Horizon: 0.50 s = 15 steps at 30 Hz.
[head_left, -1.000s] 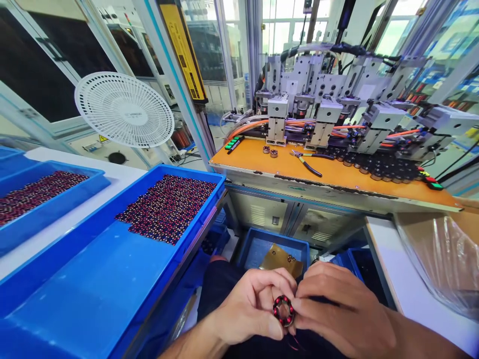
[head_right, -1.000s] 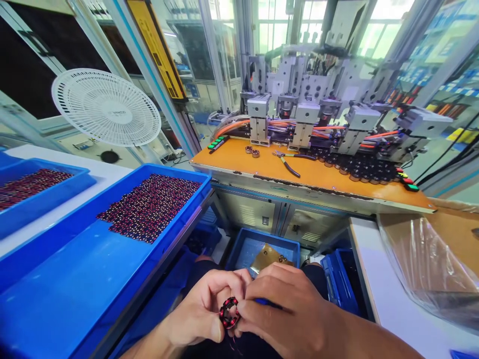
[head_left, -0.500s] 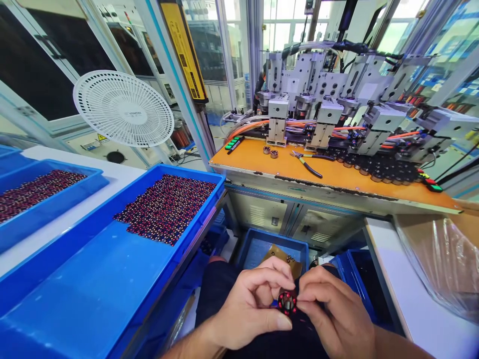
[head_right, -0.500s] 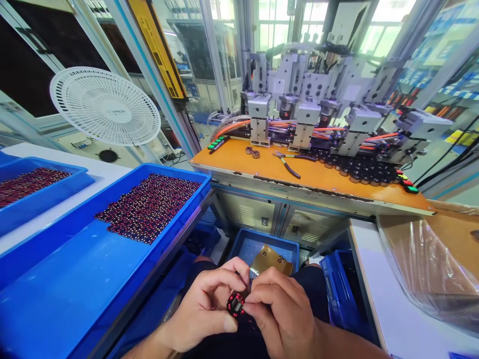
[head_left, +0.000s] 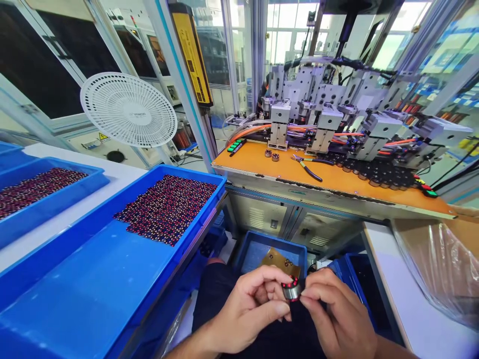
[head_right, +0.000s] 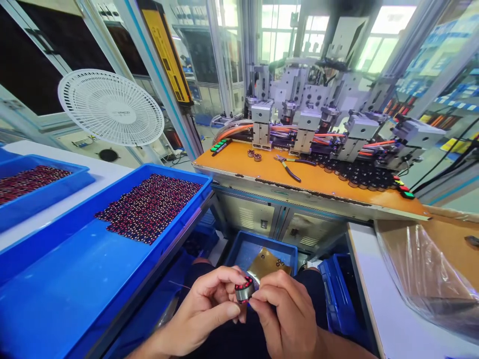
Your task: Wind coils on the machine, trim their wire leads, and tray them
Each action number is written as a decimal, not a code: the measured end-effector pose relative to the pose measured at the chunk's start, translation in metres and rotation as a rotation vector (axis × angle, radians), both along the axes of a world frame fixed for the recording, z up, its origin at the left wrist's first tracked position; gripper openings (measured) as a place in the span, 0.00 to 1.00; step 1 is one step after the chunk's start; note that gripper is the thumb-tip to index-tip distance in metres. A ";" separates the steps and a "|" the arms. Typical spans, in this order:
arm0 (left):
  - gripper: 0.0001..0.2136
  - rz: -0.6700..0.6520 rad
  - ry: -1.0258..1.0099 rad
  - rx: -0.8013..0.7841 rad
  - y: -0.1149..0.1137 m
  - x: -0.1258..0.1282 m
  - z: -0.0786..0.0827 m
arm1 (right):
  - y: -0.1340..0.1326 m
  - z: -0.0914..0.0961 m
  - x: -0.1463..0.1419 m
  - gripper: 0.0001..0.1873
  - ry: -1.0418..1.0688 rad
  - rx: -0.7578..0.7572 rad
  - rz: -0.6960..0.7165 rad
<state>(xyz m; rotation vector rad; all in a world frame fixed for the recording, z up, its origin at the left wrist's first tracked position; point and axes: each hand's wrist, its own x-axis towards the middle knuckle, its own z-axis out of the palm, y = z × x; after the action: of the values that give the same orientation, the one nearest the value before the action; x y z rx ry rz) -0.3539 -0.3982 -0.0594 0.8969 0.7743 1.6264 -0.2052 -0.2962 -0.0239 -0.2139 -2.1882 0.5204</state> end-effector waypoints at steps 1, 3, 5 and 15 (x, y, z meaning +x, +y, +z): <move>0.12 0.004 -0.016 0.029 0.001 0.000 0.001 | -0.001 0.000 0.000 0.10 0.002 0.000 -0.003; 0.10 0.015 -0.047 0.075 0.002 -0.002 0.001 | -0.001 -0.001 0.000 0.08 -0.004 0.002 -0.005; 0.08 0.028 -0.084 0.107 0.003 -0.002 0.001 | 0.001 -0.002 0.002 0.07 -0.010 -0.003 -0.006; 0.17 -0.090 -0.345 0.197 0.007 0.002 -0.004 | 0.005 0.014 0.000 0.19 -0.065 0.089 0.147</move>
<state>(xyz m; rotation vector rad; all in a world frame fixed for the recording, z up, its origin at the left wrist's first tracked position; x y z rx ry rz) -0.3518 -0.3908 -0.0634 0.7466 0.3354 1.7373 -0.2053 -0.2912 -0.0101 -0.0221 -2.2962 0.5019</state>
